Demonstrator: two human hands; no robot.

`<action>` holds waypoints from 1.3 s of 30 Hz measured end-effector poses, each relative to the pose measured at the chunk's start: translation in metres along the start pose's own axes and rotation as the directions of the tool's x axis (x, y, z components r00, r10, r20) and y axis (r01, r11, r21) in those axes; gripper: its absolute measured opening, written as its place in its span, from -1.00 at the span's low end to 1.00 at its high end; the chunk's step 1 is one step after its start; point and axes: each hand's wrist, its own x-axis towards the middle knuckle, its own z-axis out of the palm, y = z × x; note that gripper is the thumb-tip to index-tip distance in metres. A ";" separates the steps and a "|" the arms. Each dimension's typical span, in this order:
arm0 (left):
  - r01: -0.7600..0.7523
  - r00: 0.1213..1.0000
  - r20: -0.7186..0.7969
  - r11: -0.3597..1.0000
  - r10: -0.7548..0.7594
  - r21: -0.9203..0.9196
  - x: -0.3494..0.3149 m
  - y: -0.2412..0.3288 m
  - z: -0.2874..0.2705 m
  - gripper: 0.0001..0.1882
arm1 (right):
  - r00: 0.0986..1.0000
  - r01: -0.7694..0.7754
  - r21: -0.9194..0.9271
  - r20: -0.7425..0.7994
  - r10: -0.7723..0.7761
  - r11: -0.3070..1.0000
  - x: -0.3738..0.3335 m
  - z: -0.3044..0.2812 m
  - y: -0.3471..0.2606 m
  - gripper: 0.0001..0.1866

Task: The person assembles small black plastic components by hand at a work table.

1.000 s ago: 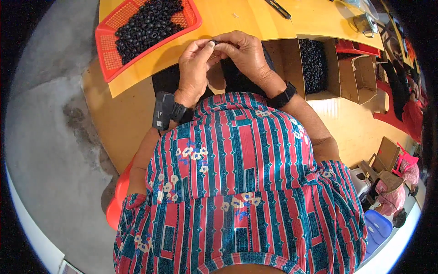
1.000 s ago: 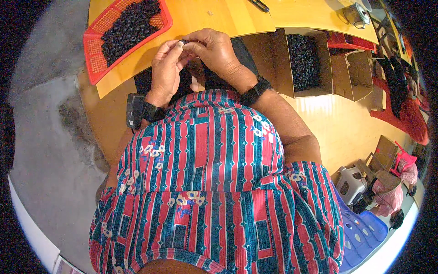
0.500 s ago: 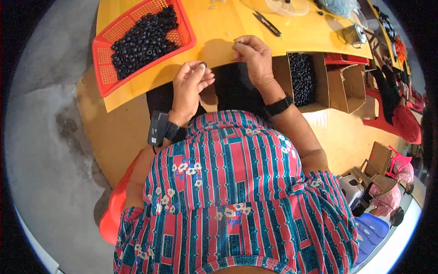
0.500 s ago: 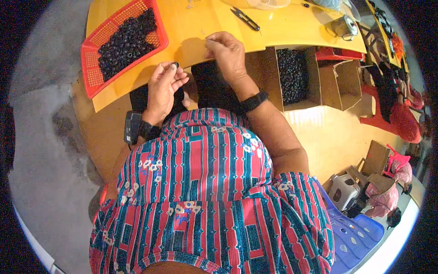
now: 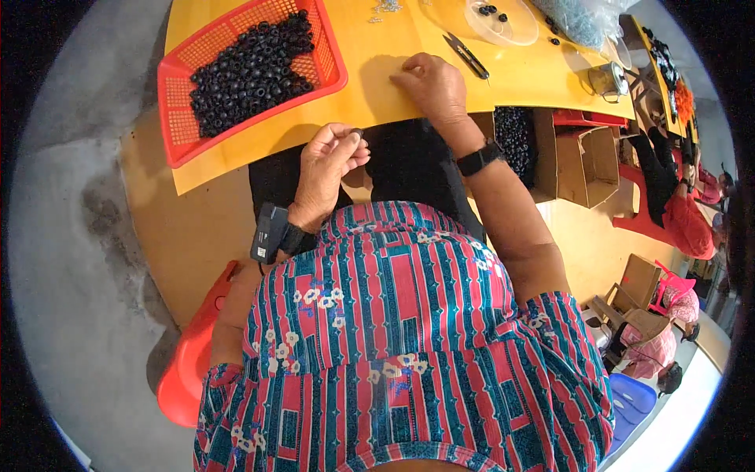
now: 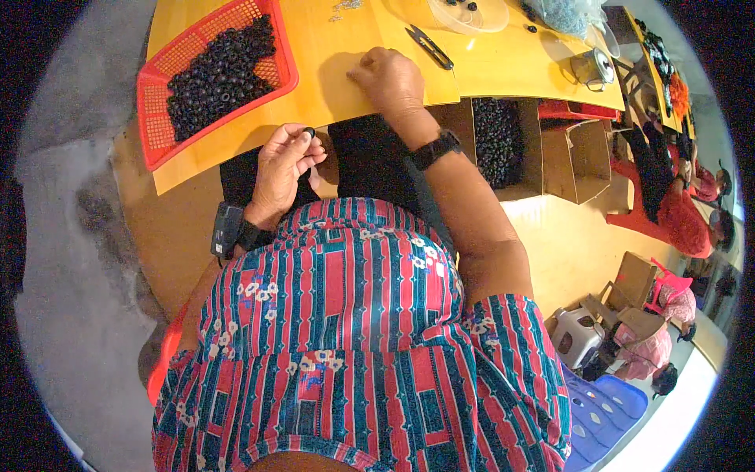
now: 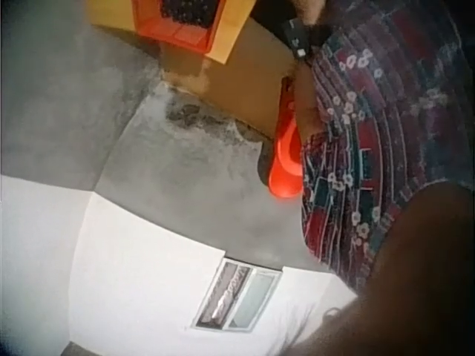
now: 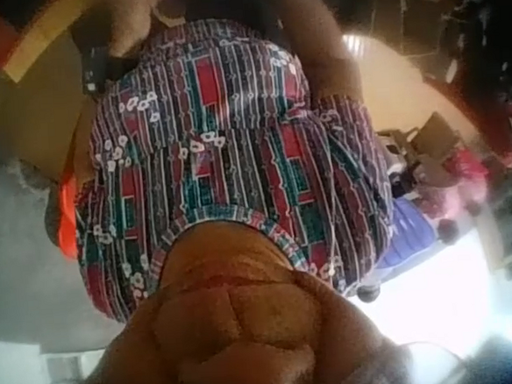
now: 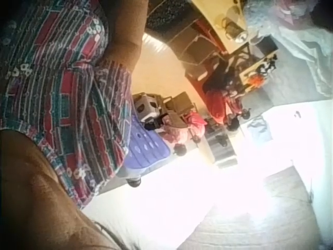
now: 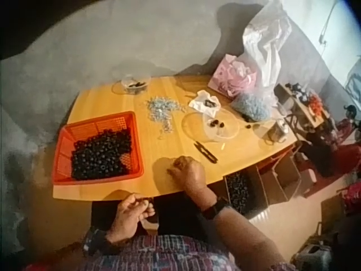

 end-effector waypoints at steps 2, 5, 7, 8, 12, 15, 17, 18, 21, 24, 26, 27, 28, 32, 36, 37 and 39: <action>0.004 1.000 -0.013 1.000 -0.004 -0.005 -0.002 0.002 0.002 -0.88 | 1.000 -0.018 -0.021 0.008 0.018 1.000 0.001 0.000 -0.003 -0.74; -0.012 1.000 -0.003 1.000 0.012 -0.020 -0.003 0.002 0.001 -0.88 | 1.000 -0.014 -0.068 0.018 0.015 0.998 0.002 0.005 -0.002 -0.75; -0.019 1.000 0.011 1.000 0.019 -0.022 -0.003 0.002 -0.001 -0.88 | 1.000 0.007 -0.091 0.026 -0.005 0.996 0.002 0.006 -0.004 -0.76; -0.018 1.000 0.003 0.999 0.018 -0.028 -0.002 0.002 -0.003 -0.88 | 0.999 0.020 -0.140 0.047 -0.014 0.990 0.003 0.007 -0.005 -0.77; -0.003 1.000 0.018 0.999 0.003 -0.036 -0.002 0.003 -0.003 -0.85 | 0.982 0.180 -0.307 0.118 -0.151 0.935 0.000 0.007 -0.001 -0.74; 0.027 0.999 0.038 0.988 -0.021 -0.154 -0.001 0.000 -0.008 -0.84 | 0.972 0.150 0.048 0.178 -0.156 0.988 -0.010 -0.005 -0.005 -0.76; 0.022 0.998 0.061 0.979 -0.009 -0.204 -0.003 -0.003 -0.011 -0.84 | 0.954 0.136 0.494 0.169 -0.248 0.859 -0.028 -0.005 -0.009 -0.76; 0.013 0.995 0.095 0.968 0.011 -0.250 -0.003 -0.006 -0.013 -0.85 | 0.952 0.135 0.496 0.176 -0.251 0.858 -0.037 -0.009 -0.016 -0.76; 0.000 0.992 0.120 0.958 0.036 -0.288 -0.005 -0.009 -0.016 -0.84 | 0.801 -0.458 0.648 0.598 -0.034 0.608 -0.063 -0.027 -0.045 -0.78; -0.040 0.994 0.092 0.966 0.065 -0.255 -0.006 -0.007 -0.009 -0.83 | 0.773 -0.489 0.713 0.621 -0.129 0.502 -0.075 -0.024 -0.051 -0.78; -0.062 0.996 0.055 0.975 0.076 -0.212 -0.008 -0.006 -0.006 -0.81 | 0.771 -0.484 0.717 0.621 -0.143 0.502 -0.079 -0.023 -0.054 -0.78; -0.083 0.994 0.052 0.979 0.094 -0.187 -0.009 -0.005 -0.006 -0.81 | 0.768 -0.485 0.714 0.624 -0.144 0.505 -0.079 -0.022 -0.056 -0.78; -0.104 0.992 0.050 0.981 0.114 -0.163 -0.009 -0.004 -0.005 -0.81 | 0.765 -0.486 0.710 0.627 -0.145 0.509 -0.079 -0.022 -0.057 -0.79; -0.113 0.992 0.046 0.990 0.117 -0.078 -0.013 -0.001 -0.003 -0.80 | 0.762 -0.498 0.725 0.628 -0.159 0.476 -0.080 -0.024 -0.054 -0.78; -0.131 0.990 0.051 0.991 0.132 -0.025 -0.017 0.001 -0.003 -0.80 | 0.760 -0.482 0.686 0.637 -0.130 0.544 -0.080 -0.026 -0.058 -0.76; -0.145 0.988 0.059 0.989 0.144 0.010 -0.017 0.001 -0.004 -0.80 | 0.757 -0.480 0.672 0.642 -0.120 0.565 -0.080 -0.027 -0.060 -0.75; -0.146 0.988 0.055 0.989 0.144 0.032 -0.017 0.001 -0.004 -0.80 | 0.756 -0.488 0.664 0.646 -0.106 0.567 -0.080 -0.029 -0.063 -0.75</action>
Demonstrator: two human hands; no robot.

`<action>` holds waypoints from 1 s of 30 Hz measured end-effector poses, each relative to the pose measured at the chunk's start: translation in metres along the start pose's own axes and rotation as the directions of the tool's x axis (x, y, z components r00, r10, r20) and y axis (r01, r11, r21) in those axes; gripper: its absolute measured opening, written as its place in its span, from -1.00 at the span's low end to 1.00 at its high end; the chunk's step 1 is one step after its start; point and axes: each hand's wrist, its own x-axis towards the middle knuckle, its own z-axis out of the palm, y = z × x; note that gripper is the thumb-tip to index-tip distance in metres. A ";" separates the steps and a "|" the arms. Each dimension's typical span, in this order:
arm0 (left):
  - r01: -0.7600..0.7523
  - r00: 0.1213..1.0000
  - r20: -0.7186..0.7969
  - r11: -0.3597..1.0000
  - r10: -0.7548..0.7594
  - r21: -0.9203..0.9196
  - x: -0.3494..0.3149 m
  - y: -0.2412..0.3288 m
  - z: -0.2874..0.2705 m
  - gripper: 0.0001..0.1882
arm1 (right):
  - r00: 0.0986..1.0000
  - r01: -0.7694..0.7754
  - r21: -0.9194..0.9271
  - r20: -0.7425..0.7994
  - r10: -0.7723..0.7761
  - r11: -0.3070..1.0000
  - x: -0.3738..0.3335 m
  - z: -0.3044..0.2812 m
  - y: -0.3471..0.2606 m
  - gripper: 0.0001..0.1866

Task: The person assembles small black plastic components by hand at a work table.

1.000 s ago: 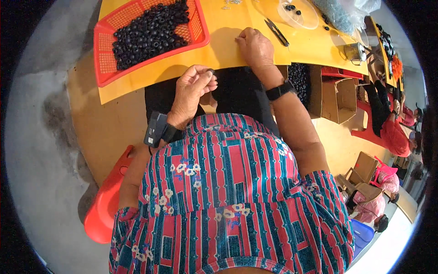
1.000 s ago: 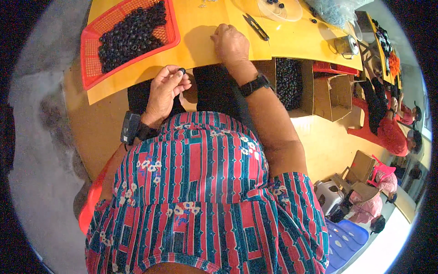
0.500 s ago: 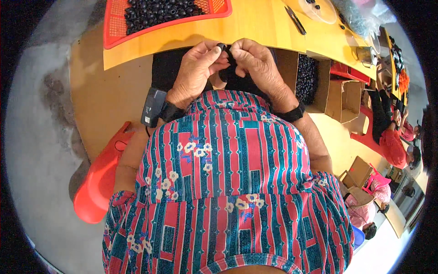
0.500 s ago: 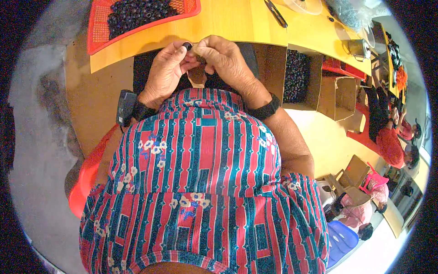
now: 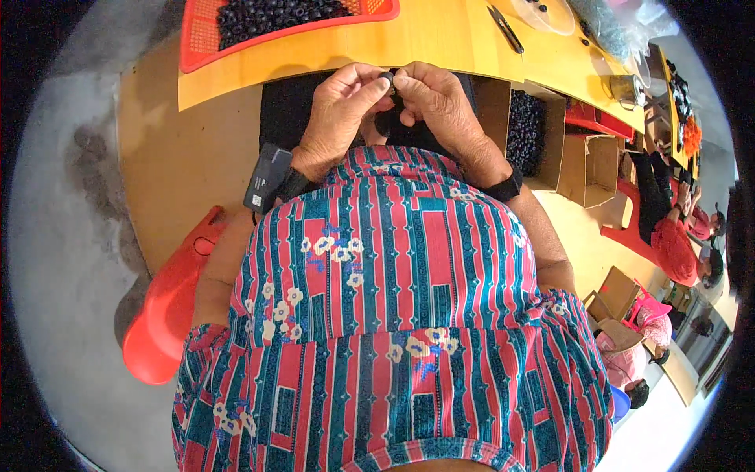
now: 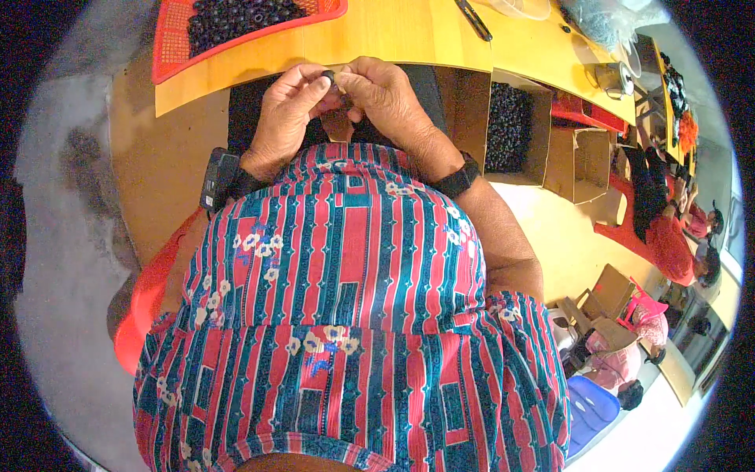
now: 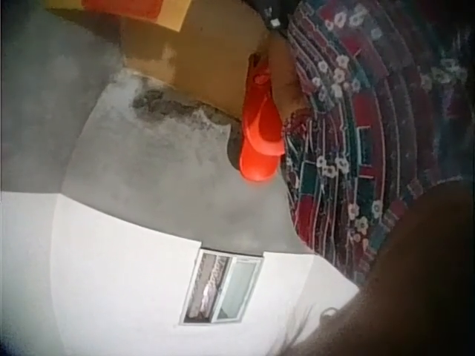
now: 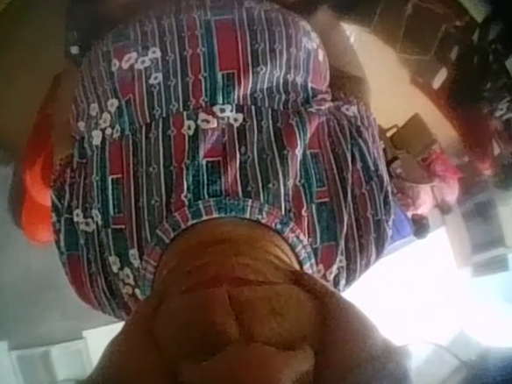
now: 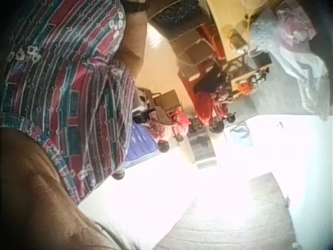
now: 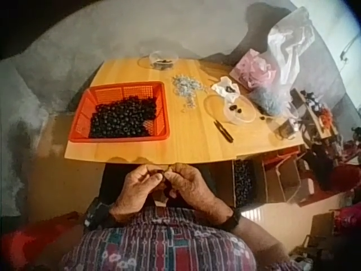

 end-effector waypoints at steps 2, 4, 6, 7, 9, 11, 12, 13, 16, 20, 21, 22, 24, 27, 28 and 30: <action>-0.001 1.000 -0.002 1.000 0.001 0.024 -0.001 -0.002 0.001 -0.81 | 1.000 -0.009 -0.001 -0.010 0.009 1.000 -0.001 0.002 0.000 -0.75; 0.063 0.997 -0.026 0.978 -0.069 -0.197 -0.003 -0.007 0.002 -0.82 | 0.999 -0.034 0.073 -0.023 0.035 0.997 -0.001 0.007 0.002 -0.76; 0.096 0.995 -0.008 0.963 -0.101 -0.252 -0.005 -0.010 0.001 -0.84 | 0.999 -0.033 0.142 -0.034 0.038 0.989 0.001 0.011 0.009 -0.77; 0.127 0.991 0.011 0.944 -0.130 -0.305 -0.006 -0.012 0.000 -0.85 | 0.998 -0.030 0.211 -0.044 0.040 0.977 0.002 0.013 0.012 -0.78; 0.151 0.986 -0.022 0.936 -0.166 -0.317 -0.006 -0.013 0.001 -0.85 | 0.994 -0.016 0.175 -0.108 0.035 0.984 0.002 0.016 0.016 -0.79; 0.175 0.978 -0.052 0.928 -0.203 -0.330 -0.005 -0.013 0.002 -0.86 | 0.985 -0.004 0.137 -0.172 0.028 0.991 0.003 0.018 0.020 -0.81; 0.166 0.980 -0.045 0.925 -0.193 -0.341 -0.005 -0.014 0.002 -0.86 | 0.967 0.082 -0.070 -0.235 -0.096 0.994 0.004 0.019 0.022 -0.82; 0.157 0.983 -0.039 0.923 -0.182 -0.352 -0.005 -0.015 0.002 -0.86 | 0.936 0.151 -0.278 -0.269 -0.228 0.949 0.005 0.020 0.023 -0.83; 0.136 0.985 -0.045 0.915 -0.165 -0.379 -0.006 -0.016 0.003 -0.86 | 0.855 0.238 -0.552 -0.272 -0.442 0.799 0.007 0.024 0.022 -0.84; 0.136 0.981 -0.078 0.919 -0.176 -0.371 -0.007 -0.017 0.002 -0.86 | 0.833 0.233 -0.642 -0.256 -0.490 0.731 0.007 0.027 0.021 -0.84; 0.134 0.983 -0.065 0.910 -0.173 -0.392 -0.007 -0.018 0.002 -0.86 | 0.830 0.247 -0.662 -0.232 -0.507 0.707 0.007 0.026 0.023 -0.84; 0.132 0.984 -0.052 0.901 -0.168 -0.413 -0.007 -0.018 0.002 -0.86 | 0.826 0.262 -0.681 -0.208 -0.524 0.684 0.007 0.026 0.023 -0.84; 0.144 0.980 -0.063 0.899 -0.186 -0.414 -0.006 -0.017 0.001 -0.86 | 0.833 0.254 -0.699 -0.192 -0.518 0.669 0.007 0.026 0.022 -0.83; 0.158 0.976 -0.074 0.894 -0.207 -0.418 -0.008 -0.013 0.002 -0.86 | 0.860 0.251 -0.701 -0.155 -0.486 0.668 0.000 0.028 0.011 -0.81; 0.157 0.975 -0.076 0.893 -0.208 -0.422 -0.008 -0.011 0.002 -0.85 | 0.878 0.255 -0.686 -0.131 -0.460 0.682 -0.001 0.028 0.009 -0.80; 0.154 0.977 -0.066 0.889 -0.201 -0.430 -0.007 -0.013 0.001 -0.85 | 0.878 0.259 -0.680 -0.130 -0.461 0.685 -0.001 0.027 0.010 -0.79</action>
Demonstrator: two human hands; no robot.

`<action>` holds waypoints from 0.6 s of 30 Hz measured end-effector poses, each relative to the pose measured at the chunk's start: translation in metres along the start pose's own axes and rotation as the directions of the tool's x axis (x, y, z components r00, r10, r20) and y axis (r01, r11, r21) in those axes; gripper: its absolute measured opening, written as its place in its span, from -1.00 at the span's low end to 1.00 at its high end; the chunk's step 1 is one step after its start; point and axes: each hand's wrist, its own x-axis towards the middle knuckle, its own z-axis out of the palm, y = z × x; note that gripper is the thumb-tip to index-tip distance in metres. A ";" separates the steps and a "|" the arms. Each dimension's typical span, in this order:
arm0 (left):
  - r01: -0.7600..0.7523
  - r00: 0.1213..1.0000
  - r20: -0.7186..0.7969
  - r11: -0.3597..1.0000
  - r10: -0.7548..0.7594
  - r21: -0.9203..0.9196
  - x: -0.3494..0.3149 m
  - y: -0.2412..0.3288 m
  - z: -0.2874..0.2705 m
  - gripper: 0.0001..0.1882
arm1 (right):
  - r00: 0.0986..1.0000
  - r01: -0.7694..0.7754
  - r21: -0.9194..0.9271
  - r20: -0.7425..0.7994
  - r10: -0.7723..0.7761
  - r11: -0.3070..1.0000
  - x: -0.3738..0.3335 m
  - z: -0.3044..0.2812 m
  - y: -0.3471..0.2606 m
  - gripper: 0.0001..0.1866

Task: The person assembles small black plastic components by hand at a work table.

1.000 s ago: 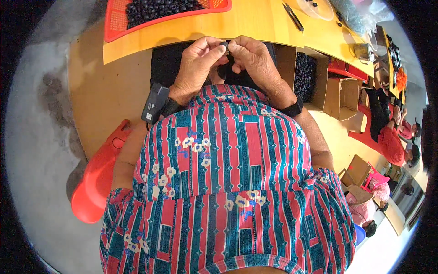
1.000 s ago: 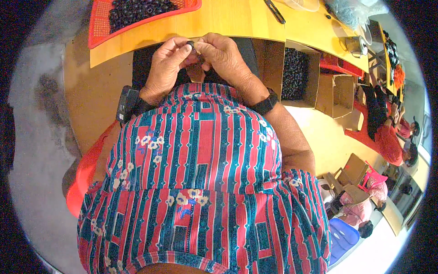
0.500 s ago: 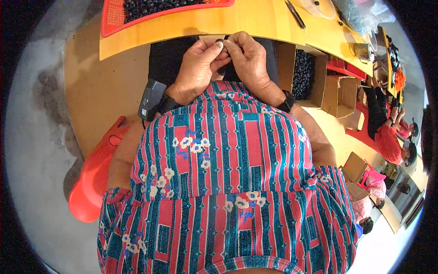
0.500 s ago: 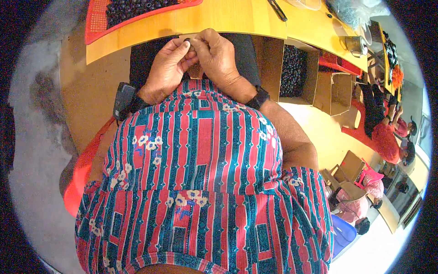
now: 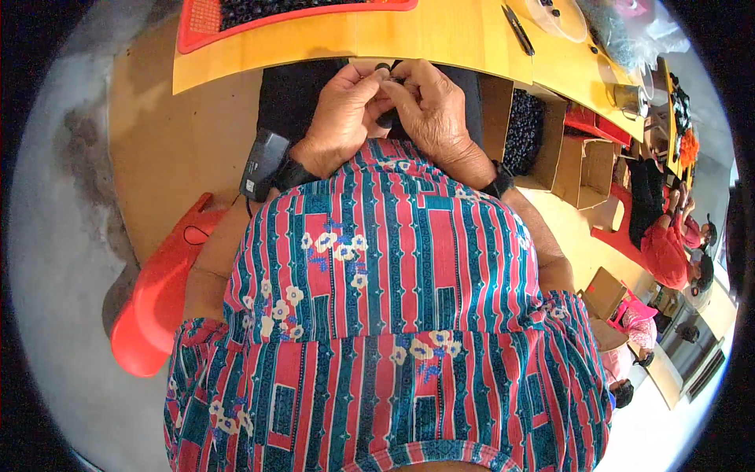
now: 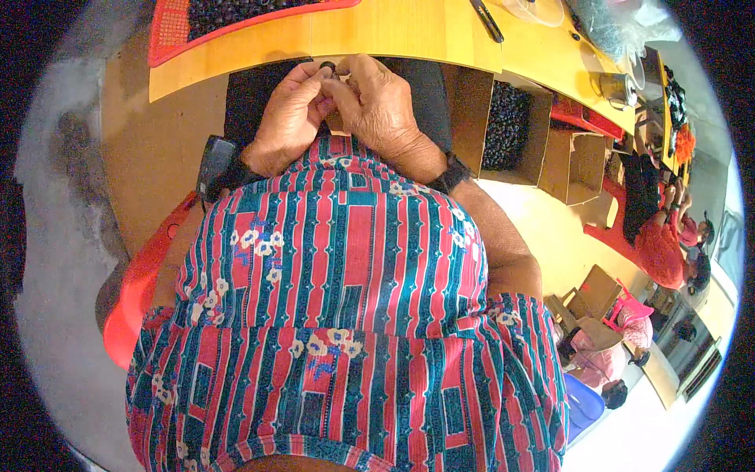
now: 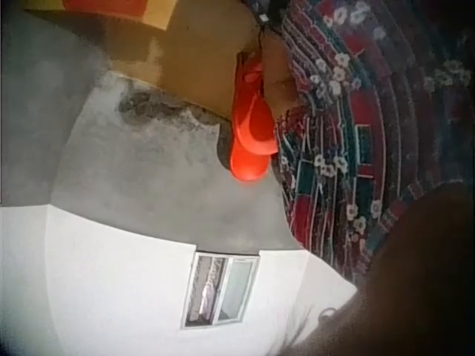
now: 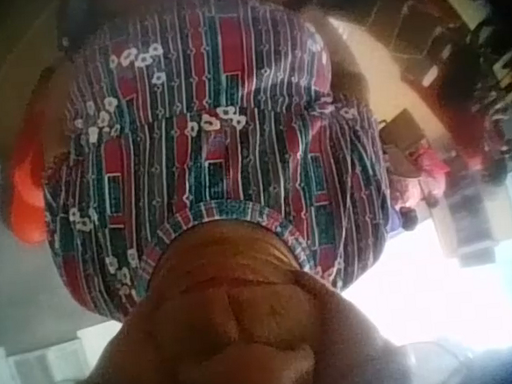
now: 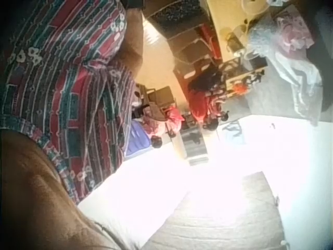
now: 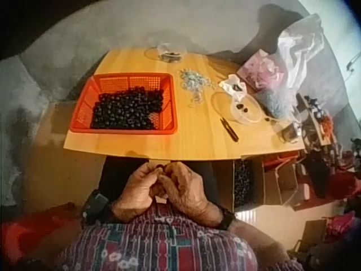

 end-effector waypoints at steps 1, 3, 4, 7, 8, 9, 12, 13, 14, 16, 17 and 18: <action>0.000 1.000 0.014 1.000 0.001 -0.008 0.000 -0.001 -0.001 -0.85 | 1.000 0.000 0.007 -0.002 0.000 1.000 -0.001 0.000 0.000 -0.78; 0.006 1.000 0.030 1.000 -0.006 -0.017 0.001 -0.001 -0.003 -0.85 | 1.000 0.000 0.015 -0.004 0.000 1.000 -0.001 -0.001 0.000 -0.79; 0.013 0.999 0.047 1.000 -0.012 -0.024 0.002 -0.001 -0.004 -0.85 | 1.000 -0.001 0.024 -0.008 0.001 1.000 0.000 -0.002 0.000 -0.80; 0.000 0.999 0.051 1.000 0.000 -0.002 0.001 -0.003 -0.004 -0.83 | 0.999 0.007 0.055 -0.041 -0.005 0.998 -0.002 0.001 0.007 -0.83; 0.001 0.999 0.051 1.000 -0.001 -0.002 0.001 -0.003 -0.003 -0.83 | 0.999 0.007 0.055 -0.041 -0.005 0.998 -0.002 0.002 0.009 -0.83; 0.020 0.998 0.052 0.999 -0.018 -0.035 0.001 -0.003 -0.002 -0.83 | 0.997 0.032 0.032 -0.069 -0.029 0.999 -0.002 0.003 0.011 -0.85; 0.059 0.997 0.056 0.996 -0.055 -0.066 0.000 -0.002 -0.002 -0.82 | 0.996 0.037 0.018 -0.087 -0.035 0.999 -0.003 0.003 0.011 -0.90; 0.077 0.996 0.058 0.995 -0.073 -0.063 0.001 -0.002 -0.004 -0.82 | 0.997 0.020 0.027 -0.078 -0.018 0.999 -0.002 0.003 0.010 -0.94; 0.076 0.996 0.057 0.995 -0.073 -0.064 0.001 -0.001 -0.005 -0.82 | 0.997 0.020 0.027 -0.077 -0.018 0.999 -0.002 0.002 0.008 -0.94; 0.104 0.994 0.046 0.992 -0.100 -0.072 0.002 -0.002 -0.007 -0.79 | 0.998 0.005 0.085 -0.059 0.000 0.996 -0.001 0.000 0.005 -0.89; 0.103 0.994 0.046 0.992 -0.100 -0.073 0.003 -0.004 -0.008 -0.79 | 0.998 0.005 0.085 -0.059 0.000 0.996 -0.002 -0.001 0.005 -0.89; 0.088 0.995 0.054 0.993 -0.084 -0.081 0.004 -0.005 -0.008 -0.78 | 0.997 0.023 0.040 -0.071 -0.020 0.999 -0.002 0.000 0.006 -0.89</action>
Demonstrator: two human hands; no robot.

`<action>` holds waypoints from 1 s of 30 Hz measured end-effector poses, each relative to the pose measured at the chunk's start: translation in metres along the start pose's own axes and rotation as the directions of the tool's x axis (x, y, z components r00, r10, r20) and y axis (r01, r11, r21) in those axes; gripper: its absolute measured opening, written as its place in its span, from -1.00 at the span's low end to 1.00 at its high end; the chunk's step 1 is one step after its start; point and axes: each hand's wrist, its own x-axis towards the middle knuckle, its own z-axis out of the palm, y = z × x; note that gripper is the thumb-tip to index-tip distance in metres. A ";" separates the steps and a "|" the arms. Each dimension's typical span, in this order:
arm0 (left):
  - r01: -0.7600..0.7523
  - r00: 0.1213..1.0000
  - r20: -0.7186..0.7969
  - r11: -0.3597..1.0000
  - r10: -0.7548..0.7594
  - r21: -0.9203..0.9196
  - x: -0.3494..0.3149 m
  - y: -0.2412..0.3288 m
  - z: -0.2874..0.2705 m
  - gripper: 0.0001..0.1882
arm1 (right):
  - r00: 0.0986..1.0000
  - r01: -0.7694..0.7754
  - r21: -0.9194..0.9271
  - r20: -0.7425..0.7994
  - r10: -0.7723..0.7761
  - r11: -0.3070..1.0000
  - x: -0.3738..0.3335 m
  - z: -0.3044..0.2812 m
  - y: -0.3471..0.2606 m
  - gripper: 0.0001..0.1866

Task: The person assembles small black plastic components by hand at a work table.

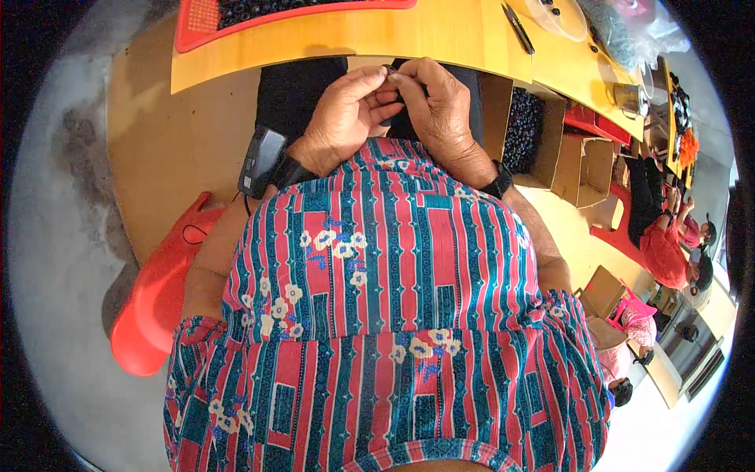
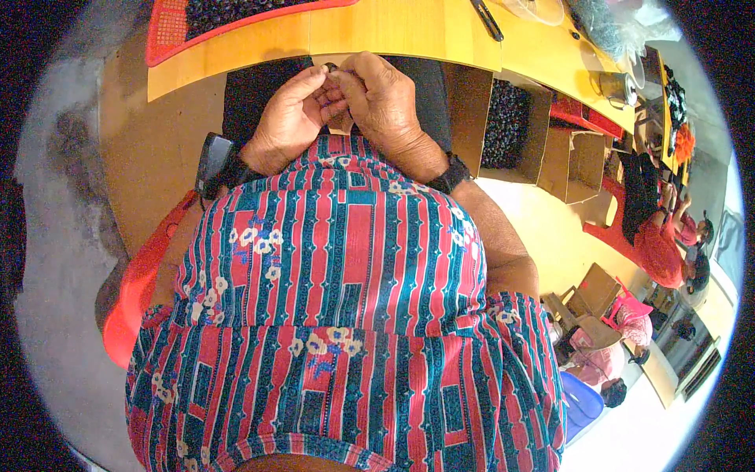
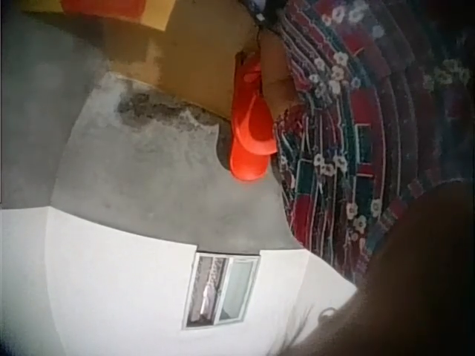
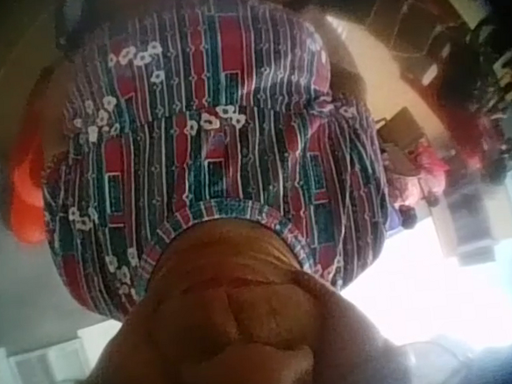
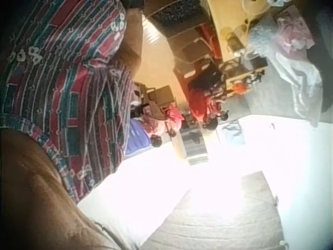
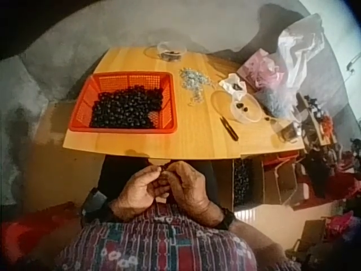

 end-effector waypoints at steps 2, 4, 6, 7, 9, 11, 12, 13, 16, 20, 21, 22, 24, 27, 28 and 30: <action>-0.017 1.000 0.009 1.000 0.017 -0.008 0.001 -0.001 -0.002 -0.77 | 1.000 0.022 -0.043 -0.009 -0.022 0.999 0.000 0.002 0.003 -0.88; 0.000 1.000 -0.009 1.000 0.000 0.014 -0.001 0.000 0.001 -0.77 | 0.999 0.027 -0.018 -0.028 -0.027 0.999 0.000 0.003 0.007 -0.88; 0.008 1.000 -0.016 1.000 -0.007 0.013 -0.001 0.001 0.001 -0.77 | 0.999 -0.026 0.043 -0.018 0.027 0.999 0.000 0.002 0.005 -0.87; 0.015 1.000 -0.023 1.000 -0.014 0.013 -0.001 0.001 0.001 -0.77 | 0.997 -0.079 0.103 -0.004 0.080 0.991 0.000 0.001 0.004 -0.85; 0.017 1.000 -0.019 1.000 -0.017 -0.006 -0.001 0.001 0.000 -0.77 | 0.996 -0.086 0.130 -0.017 0.088 0.988 0.000 0.003 0.007 -0.86; 0.020 1.000 -0.015 1.000 -0.020 -0.023 -0.001 0.002 -0.001 -0.76 | 0.995 -0.091 0.158 -0.029 0.097 0.983 0.000 0.003 0.008 -0.86; 0.027 1.000 -0.010 1.000 -0.027 -0.015 -0.002 0.002 -0.001 -0.76 | 0.995 -0.088 0.160 -0.021 0.093 0.983 0.002 0.000 0.002 -0.82; 0.034 0.999 -0.005 0.999 -0.034 -0.008 -0.002 0.003 -0.001 -0.76 | 0.996 -0.085 0.162 -0.013 0.089 0.983 0.003 -0.002 -0.001 -0.77; 0.042 0.999 0.016 0.999 -0.042 -0.016 -0.002 0.002 0.000 -0.76 | 0.985 -0.160 0.214 0.105 0.140 0.964 0.001 0.000 0.002 -0.73; 0.087 0.991 0.106 0.996 -0.085 -0.018 0.002 0.002 -0.008 -0.71 | 0.983 -0.170 0.269 0.119 0.142 0.948 0.000 0.003 0.008 -0.72; 0.100 0.992 0.081 0.994 -0.097 -0.033 0.001 0.002 -0.007 -0.70 | 0.984 -0.161 0.247 0.113 0.137 0.956 0.001 0.004 0.008 -0.74; 0.113 0.992 0.055 0.992 -0.110 -0.048 0.000 0.002 -0.005 -0.70 | 0.986 -0.152 0.224 0.107 0.131 0.962 0.001 0.004 0.008 -0.75; 0.099 0.994 0.057 0.995 -0.098 -0.019 -0.002 0.003 -0.005 -0.71 | 0.985 -0.148 0.228 0.116 0.124 0.962 0.002 0.002 0.010 -0.76; 0.108 0.989 0.099 0.994 -0.108 0.002 0.001 0.007 -0.010 -0.74 | 0.977 -0.165 0.219 0.173 0.128 0.962 0.004 -0.003 0.011 -0.76; 0.128 0.982 0.137 0.992 -0.126 -0.006 0.001 0.008 -0.013 -0.77 | 0.965 -0.183 0.208 0.225 0.136 0.961 0.005 -0.004 0.009 -0.76; 0.143 0.978 0.159 0.988 -0.132 -0.057 0.000 0.008 -0.018 -0.79 | 0.926 -0.313 0.328 0.313 0.209 0.891 0.008 -0.008 0.000 -0.75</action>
